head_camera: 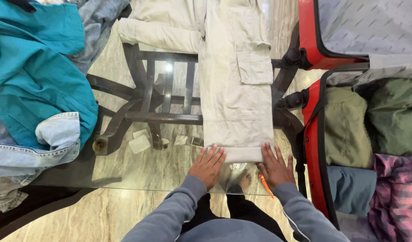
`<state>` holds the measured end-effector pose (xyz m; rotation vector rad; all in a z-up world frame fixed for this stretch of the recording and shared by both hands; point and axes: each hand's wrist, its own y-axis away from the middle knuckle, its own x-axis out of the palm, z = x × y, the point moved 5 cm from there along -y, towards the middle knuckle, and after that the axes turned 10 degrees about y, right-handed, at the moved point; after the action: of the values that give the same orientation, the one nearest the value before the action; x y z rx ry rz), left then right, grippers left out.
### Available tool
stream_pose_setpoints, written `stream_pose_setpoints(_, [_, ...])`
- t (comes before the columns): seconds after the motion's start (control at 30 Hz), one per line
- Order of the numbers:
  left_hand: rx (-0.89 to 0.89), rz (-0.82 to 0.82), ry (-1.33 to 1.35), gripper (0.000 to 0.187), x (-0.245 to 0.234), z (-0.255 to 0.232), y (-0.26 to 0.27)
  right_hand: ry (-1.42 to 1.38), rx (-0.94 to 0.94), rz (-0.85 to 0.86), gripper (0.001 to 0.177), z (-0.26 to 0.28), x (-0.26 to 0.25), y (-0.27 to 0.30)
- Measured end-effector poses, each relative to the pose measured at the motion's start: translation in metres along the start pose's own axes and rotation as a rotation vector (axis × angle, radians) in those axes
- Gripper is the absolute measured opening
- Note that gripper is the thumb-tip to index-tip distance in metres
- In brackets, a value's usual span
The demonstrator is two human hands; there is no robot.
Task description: The person folds a pair of pants on a glass table and places them into an open suitcase alongside other folded garments.
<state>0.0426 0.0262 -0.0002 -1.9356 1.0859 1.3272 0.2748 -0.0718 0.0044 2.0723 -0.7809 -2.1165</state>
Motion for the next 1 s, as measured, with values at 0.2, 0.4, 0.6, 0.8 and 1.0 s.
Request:
stream_pose_setpoints(0.2, [-0.088,-0.009,0.161,0.063,0.003,0.001,0.003,-0.034,0.020,-0.014,0.074,-0.003,-0.005,0.004])
stream_pose_setpoints(0.4, [-0.066,-0.117,0.155,0.053,0.001,0.001,0.004,0.101,0.013,0.009,0.062,-0.002,-0.021,0.004])
stream_pose_setpoints(0.6, [0.049,-0.130,0.112,0.049,0.000,0.000,-0.002,0.089,0.023,-0.018,0.058,-0.011,-0.016,0.006])
stream_pose_setpoints(0.8, [0.175,-0.178,0.068,0.034,-0.013,-0.016,0.004,0.115,0.030,-0.037,0.058,-0.017,0.000,0.020])
stream_pose_setpoints(1.0, [0.092,-0.037,0.284,0.024,-0.014,-0.018,-0.003,0.070,0.056,0.003,0.055,-0.026,0.005,0.027])
